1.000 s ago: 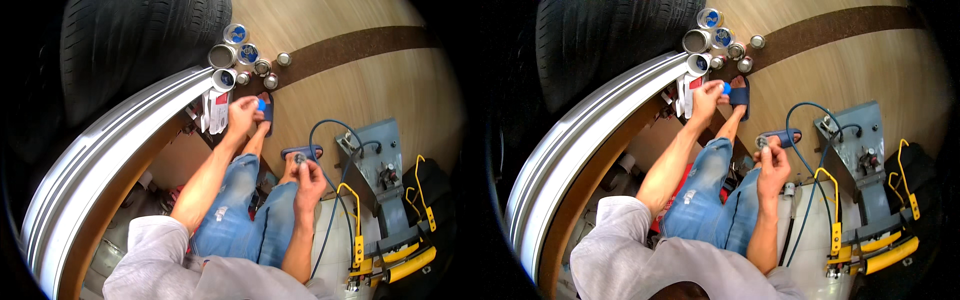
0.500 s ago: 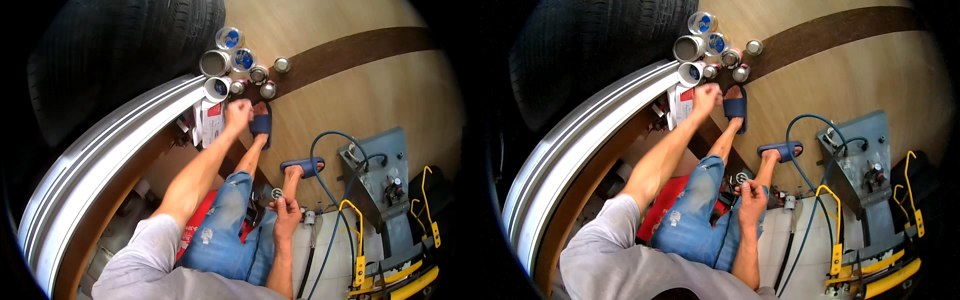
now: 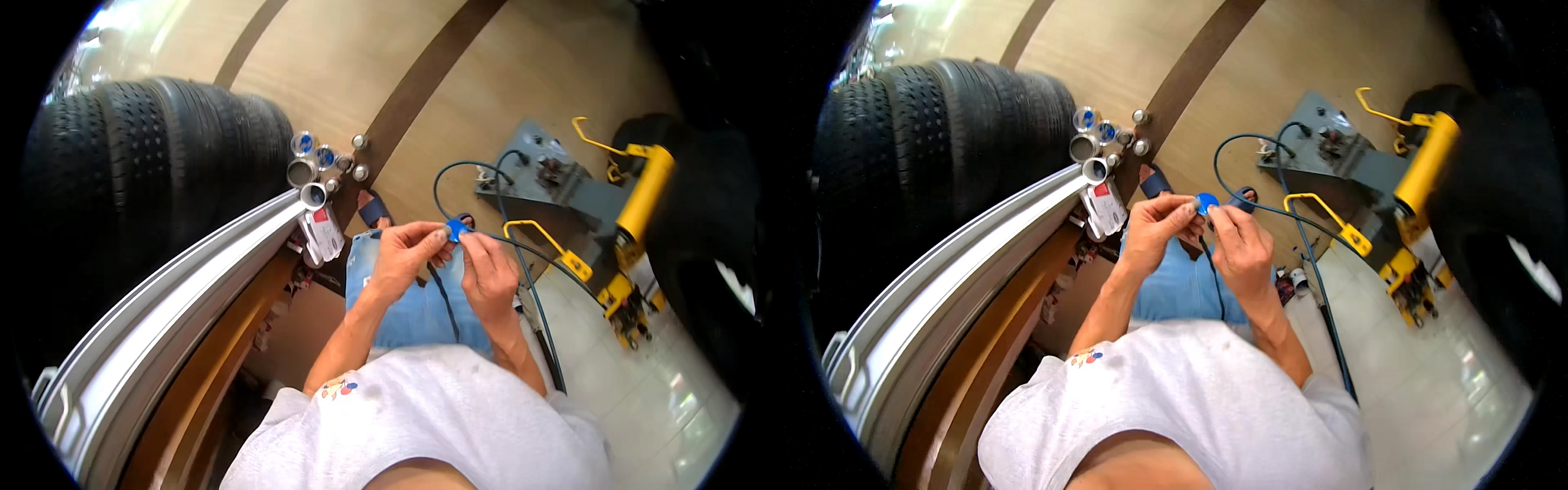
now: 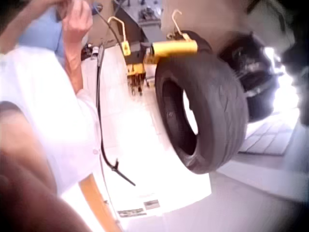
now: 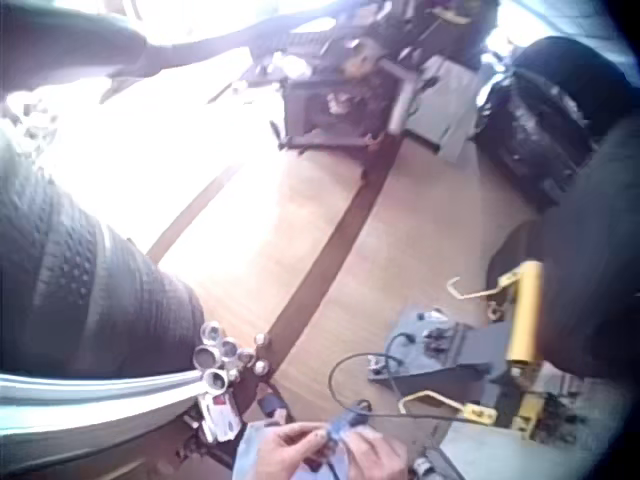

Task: The person repairs a tire using a liquid sealant and small patch components. The person applies the sealant to the interior of the tire with a brush, then handles and prepares several small blue and gray components by hand before applying one to the tire surface.

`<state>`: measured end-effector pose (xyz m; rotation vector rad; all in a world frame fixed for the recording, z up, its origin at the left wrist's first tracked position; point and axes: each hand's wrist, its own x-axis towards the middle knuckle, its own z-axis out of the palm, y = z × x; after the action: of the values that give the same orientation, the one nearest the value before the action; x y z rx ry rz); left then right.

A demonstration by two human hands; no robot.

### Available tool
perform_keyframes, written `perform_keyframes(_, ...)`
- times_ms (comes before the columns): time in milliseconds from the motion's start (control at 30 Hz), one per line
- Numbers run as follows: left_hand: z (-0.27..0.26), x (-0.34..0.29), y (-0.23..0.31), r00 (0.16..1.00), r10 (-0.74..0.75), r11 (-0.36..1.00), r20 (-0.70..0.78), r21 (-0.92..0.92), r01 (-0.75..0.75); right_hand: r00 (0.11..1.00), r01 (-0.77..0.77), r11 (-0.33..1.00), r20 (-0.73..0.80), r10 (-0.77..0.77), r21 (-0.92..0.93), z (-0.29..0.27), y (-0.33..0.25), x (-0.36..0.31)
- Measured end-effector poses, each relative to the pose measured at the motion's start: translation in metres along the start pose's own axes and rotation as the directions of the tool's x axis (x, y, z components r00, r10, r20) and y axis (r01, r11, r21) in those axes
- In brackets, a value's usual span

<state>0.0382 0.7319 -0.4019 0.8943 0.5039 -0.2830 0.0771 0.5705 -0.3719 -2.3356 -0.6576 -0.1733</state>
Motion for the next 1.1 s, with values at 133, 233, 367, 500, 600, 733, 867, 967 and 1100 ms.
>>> perform_keyframes(133, 0.073, -0.042, 0.053, 0.989, 0.004, 0.995, 0.151, 0.093, -0.018, 0.979, 0.141, 0.990, -0.148, -0.137, 0.018, -0.085, -0.024, 0.001)
perform_keyframes(233, 0.116, -0.065, 0.069, 0.987, 0.029, 0.991, 0.157, 0.128, -0.050, 0.960, 0.188, 0.982, -0.205, -0.190, -0.028, -0.130, -0.032, -0.009)
perform_keyframes(367, 0.156, -0.085, 0.077, 0.980, -0.005, 0.992, 0.200, 0.122, -0.020, 0.948, 0.199, 0.980, -0.253, -0.193, -0.003, -0.171, -0.032, -0.024)
perform_keyframes(500, 0.188, -0.099, 0.072, 0.977, 0.028, 0.979, 0.212, 0.194, -0.070, 0.961, 0.119, 0.981, -0.267, -0.075, 0.153, -0.205, -0.031, -0.039)
perform_keyframes(600, 0.206, -0.105, 0.069, 0.972, 0.063, 0.964, 0.225, 0.239, -0.117, 0.964, -0.041, 0.778, -0.178, 0.195, 0.627, -0.225, -0.032, -0.041)
perform_keyframes(733, 0.221, -0.108, 0.069, 0.962, 0.061, 0.953, 0.266, 0.271, -0.135, 0.855, -0.355, 0.162, 0.249, 0.455, 0.921, -0.244, -0.033, -0.031)
perform_keyframes(867, 0.222, -0.097, 0.082, 0.941, 0.040, 0.964, 0.336, 0.236, -0.125, 0.790, -0.472, -0.055, 0.450, 0.416, 0.880, -0.251, -0.026, -0.008)
perform_keyframes(967, 0.218, -0.082, 0.099, 0.889, -0.038, 0.982, 0.456, 0.181, -0.051, 0.753, -0.403, -0.372, 0.534, 0.384, 0.836, -0.241, -0.034, 0.012)
perform_keyframes(1100, 0.207, -0.057, 0.125, 0.845, -0.151, 0.988, 0.514, 0.051, 0.146, 0.717, -0.297, -0.452, 0.509, 0.476, 0.841, -0.224, -0.055, 0.031)
